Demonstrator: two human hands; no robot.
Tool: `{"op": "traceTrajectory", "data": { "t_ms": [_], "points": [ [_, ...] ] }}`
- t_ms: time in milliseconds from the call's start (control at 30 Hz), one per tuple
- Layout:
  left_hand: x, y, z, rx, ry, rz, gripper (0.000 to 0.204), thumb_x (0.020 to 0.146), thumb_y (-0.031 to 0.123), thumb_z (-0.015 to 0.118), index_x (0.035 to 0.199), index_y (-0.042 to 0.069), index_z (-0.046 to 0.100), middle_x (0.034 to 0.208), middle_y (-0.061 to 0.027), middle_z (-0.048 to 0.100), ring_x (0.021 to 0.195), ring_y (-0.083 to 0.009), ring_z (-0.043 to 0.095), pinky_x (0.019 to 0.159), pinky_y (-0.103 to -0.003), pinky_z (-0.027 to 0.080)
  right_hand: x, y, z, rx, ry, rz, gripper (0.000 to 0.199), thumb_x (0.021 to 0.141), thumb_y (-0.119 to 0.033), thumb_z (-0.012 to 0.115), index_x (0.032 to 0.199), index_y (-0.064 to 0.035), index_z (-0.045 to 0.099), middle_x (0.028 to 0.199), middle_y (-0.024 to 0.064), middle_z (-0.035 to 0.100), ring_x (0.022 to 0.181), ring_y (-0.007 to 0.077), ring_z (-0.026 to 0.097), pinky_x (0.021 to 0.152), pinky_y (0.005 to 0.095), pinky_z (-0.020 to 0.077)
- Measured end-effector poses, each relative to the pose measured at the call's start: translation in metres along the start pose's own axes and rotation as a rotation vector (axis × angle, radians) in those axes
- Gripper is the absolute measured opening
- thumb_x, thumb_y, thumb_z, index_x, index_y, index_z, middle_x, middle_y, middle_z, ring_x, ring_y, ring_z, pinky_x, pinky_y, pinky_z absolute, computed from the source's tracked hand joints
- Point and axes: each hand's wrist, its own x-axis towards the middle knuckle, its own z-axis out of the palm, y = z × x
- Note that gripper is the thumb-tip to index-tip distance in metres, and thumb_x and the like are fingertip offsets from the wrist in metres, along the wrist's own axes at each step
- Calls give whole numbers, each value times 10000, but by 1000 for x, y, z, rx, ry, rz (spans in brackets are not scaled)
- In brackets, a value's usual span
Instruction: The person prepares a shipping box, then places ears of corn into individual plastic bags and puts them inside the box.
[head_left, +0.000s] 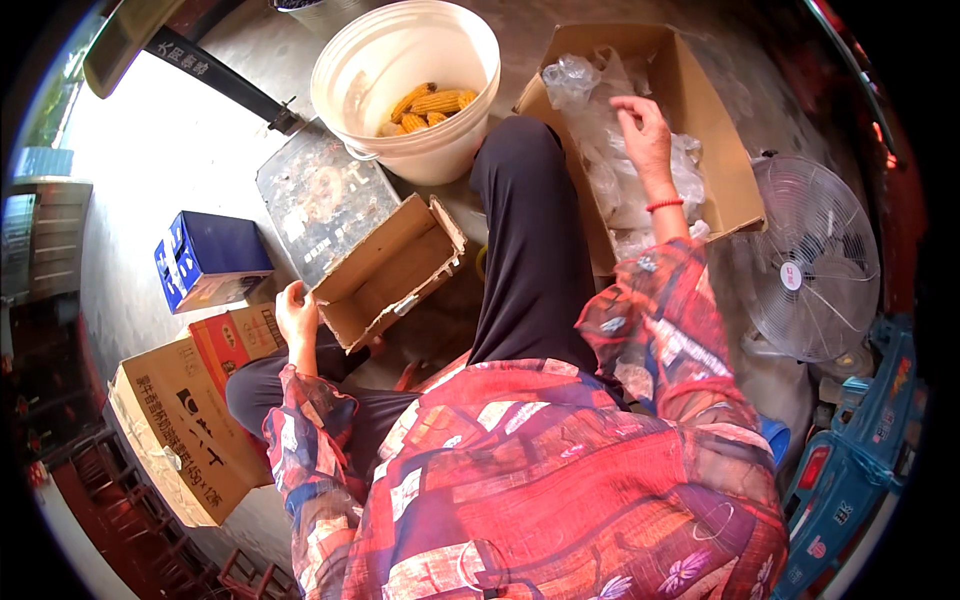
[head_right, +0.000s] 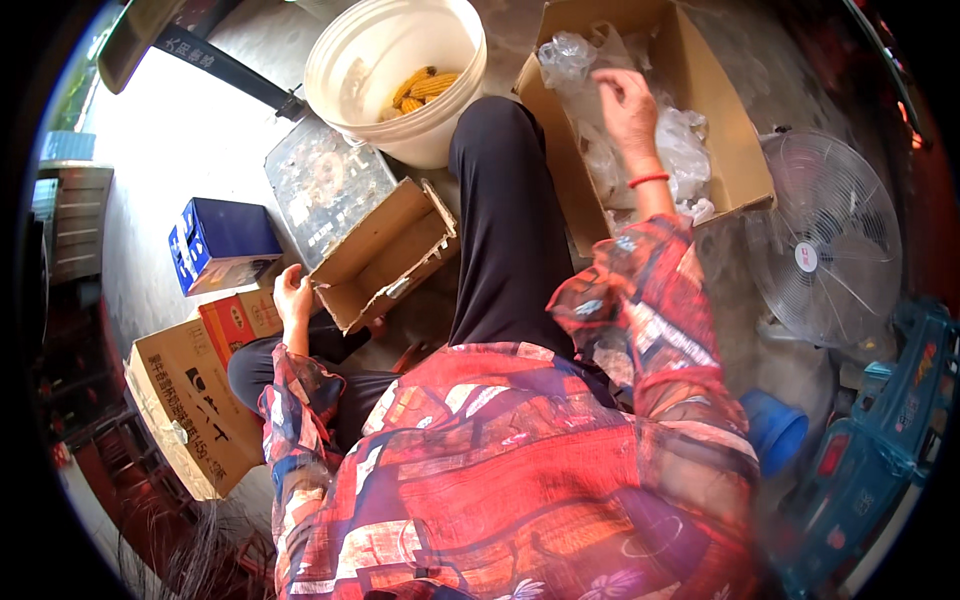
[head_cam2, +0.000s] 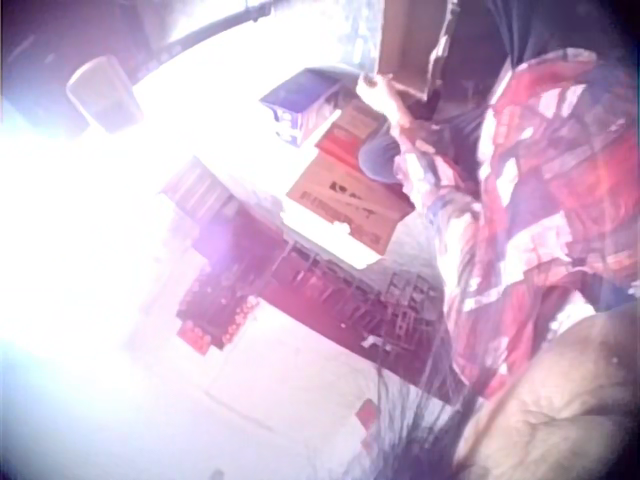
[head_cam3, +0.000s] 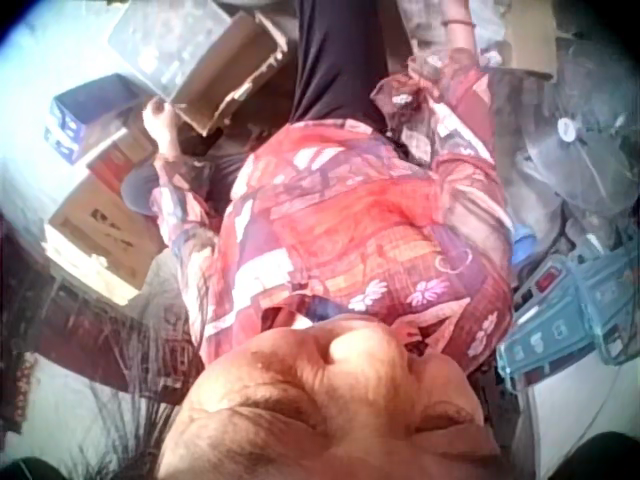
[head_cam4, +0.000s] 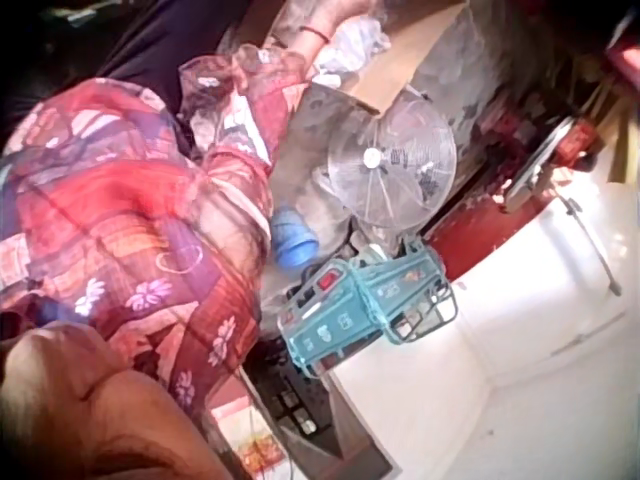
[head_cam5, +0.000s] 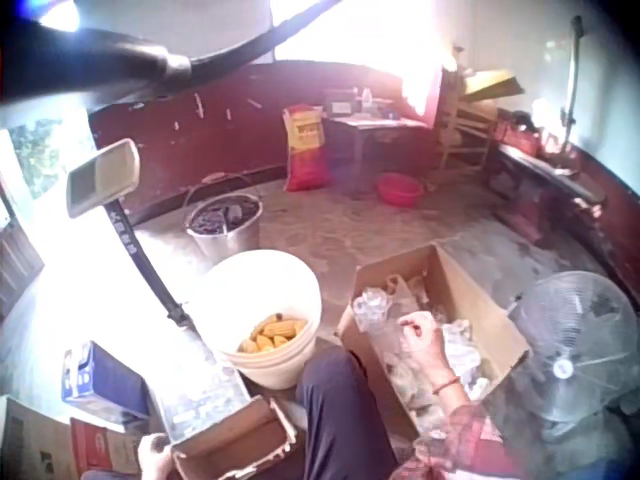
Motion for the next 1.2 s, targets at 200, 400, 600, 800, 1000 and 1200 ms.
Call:
{"op": "traceTrajectory", "data": {
  "t_ms": [200, 400, 600, 800, 1000, 1200],
  "points": [
    [-9, 20, -16, -146, -17, 103, 214, 701, -24, 585, 889, 61, 640, 844, -46, 558, 630, -115, 553, 608, -243, 462, -39, 120, 20, -645, -501, 292, 200, 745, -190, 573, 925, -150, 653, 1260, 79, 440, 1176, 268, 401, 924, 469, 374],
    [-10, 24, -22, -182, -13, 148, 168, 715, -26, 570, 845, 47, 649, 810, -55, 572, 620, -123, 560, 593, -244, 459, -31, 166, 13, -739, -523, 444, 356, 742, -204, 565, 1096, -167, 569, 1177, 78, 520, 1107, 272, 480, 875, 560, 363],
    [-6, 28, -16, -250, 7, 164, 162, 742, -32, 549, 842, 44, 651, 784, -58, 584, 610, -125, 562, 583, -239, 456, 11, 185, -59, -16, 61, 469, 202, 767, -112, 601, 954, -44, 636, 898, 72, 649, 830, 175, 601, 751, 272, 461],
    [0, 36, -7, -347, -23, 124, 147, 753, -17, 563, 851, 48, 653, 757, -40, 610, 609, -93, 553, 579, -229, 453, 51, 148, -106, 767, 360, 510, 175, 812, -34, 585, 980, -8, 622, 926, 43, 624, 837, 129, 575, 775, 231, 452],
    [8, 47, -14, -852, -294, -90, 260, 791, 75, 621, 1050, 80, 611, 844, 2, 610, 682, -55, 537, 616, -191, 446, 96, -39, -53, 995, -66, 295, 206, 824, -43, 571, 1027, -10, 592, 922, 44, 620, 822, 125, 580, 783, 250, 463],
    [-2, 98, -56, -1344, -564, -10, 769, 740, 272, 700, 1362, 128, 271, 1128, -94, 519, 938, -163, 557, 749, -266, 474, 21, -218, 79, 649, -809, -273, 238, 783, 13, 485, 975, -67, 601, 852, 49, 609, 816, 117, 550, 737, 266, 443]
  ]
}}
